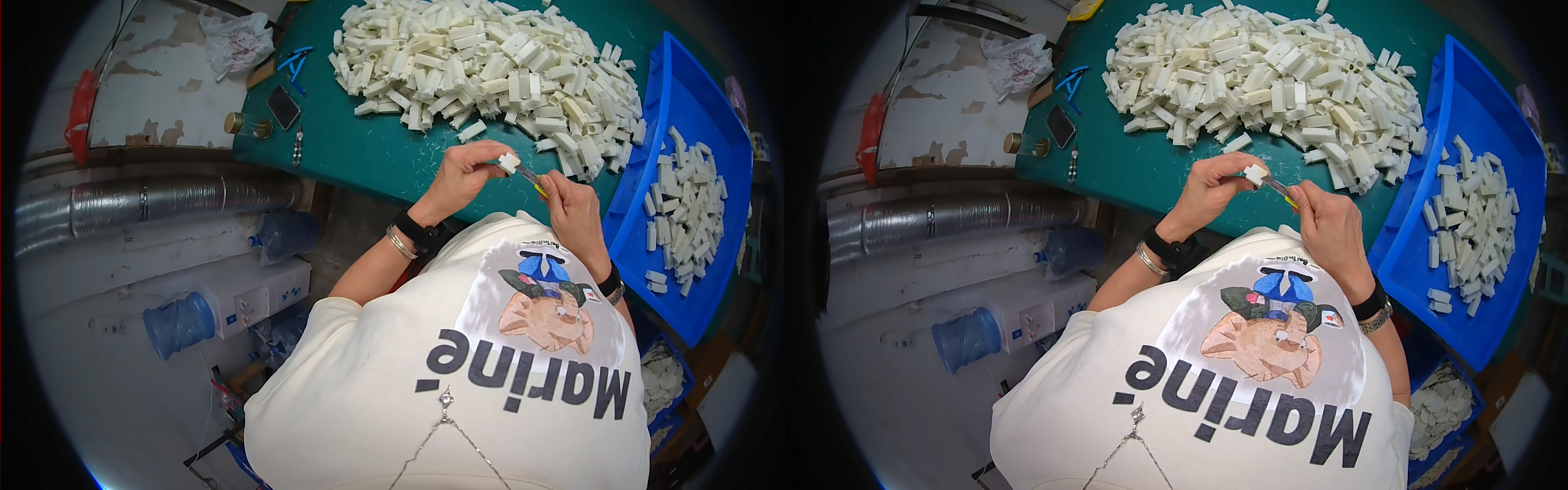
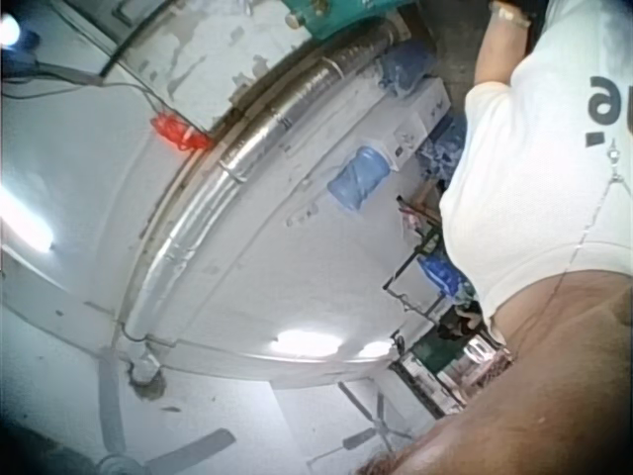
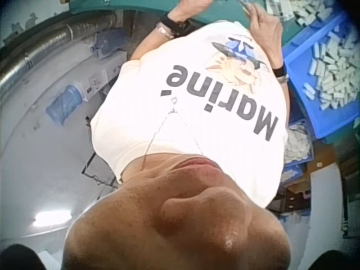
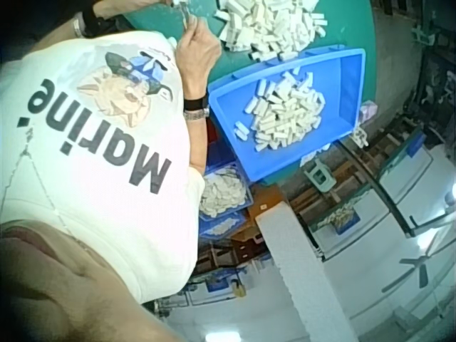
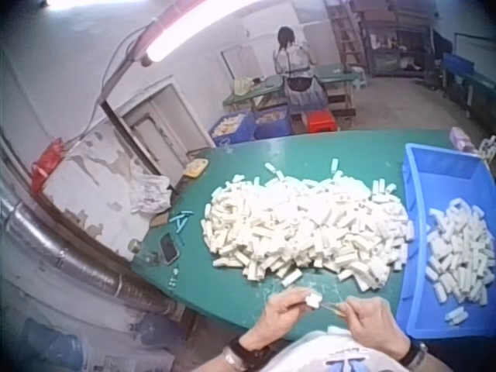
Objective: The person trims small white plastic pieces using yellow-handled scissors and places them into a blue bin. The person also moves a plastic bag and handles flat white pieces in a separate bin while another person works nearby.
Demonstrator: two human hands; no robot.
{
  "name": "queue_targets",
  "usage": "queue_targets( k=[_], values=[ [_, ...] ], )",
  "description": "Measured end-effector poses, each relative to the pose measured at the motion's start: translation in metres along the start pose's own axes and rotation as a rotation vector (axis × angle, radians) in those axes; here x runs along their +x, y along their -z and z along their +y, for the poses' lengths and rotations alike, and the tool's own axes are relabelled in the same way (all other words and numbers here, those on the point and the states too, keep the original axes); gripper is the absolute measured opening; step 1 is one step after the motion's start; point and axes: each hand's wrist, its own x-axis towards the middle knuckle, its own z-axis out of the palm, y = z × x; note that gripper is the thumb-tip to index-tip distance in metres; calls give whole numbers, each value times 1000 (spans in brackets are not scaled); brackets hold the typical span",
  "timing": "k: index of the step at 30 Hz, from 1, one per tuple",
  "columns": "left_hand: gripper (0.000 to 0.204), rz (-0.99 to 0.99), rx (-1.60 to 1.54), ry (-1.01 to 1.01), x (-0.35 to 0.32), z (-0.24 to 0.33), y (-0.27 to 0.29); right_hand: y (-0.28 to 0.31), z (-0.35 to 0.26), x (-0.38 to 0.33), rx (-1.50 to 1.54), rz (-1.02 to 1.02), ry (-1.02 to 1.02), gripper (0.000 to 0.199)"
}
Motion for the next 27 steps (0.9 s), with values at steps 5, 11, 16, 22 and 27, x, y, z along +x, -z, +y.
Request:
queue_targets(
  k=[5, 11, 16, 22, 27],
  values=[
    [41, -4, 17, -6, 0, 0, -1, -2, 3, -1, 8, 12, -7, 30],
    [40, 7, 16, -12, 1, 2, -4, -3, 4, -2, -8, -4, -13, 32],
    [42, 0, 3, -5, 1, 0, -4, -4, 5, -3, -31, 28, 18, 33],
    [39, 10, -48, -6, 0, -7, -7, -6, 8, -5, -84, 65, 59, 33],
    [38, 9, -66, 4, 0, -8, -8, -7, 9, -6, -34, 70, 55, 33]
  ],
)
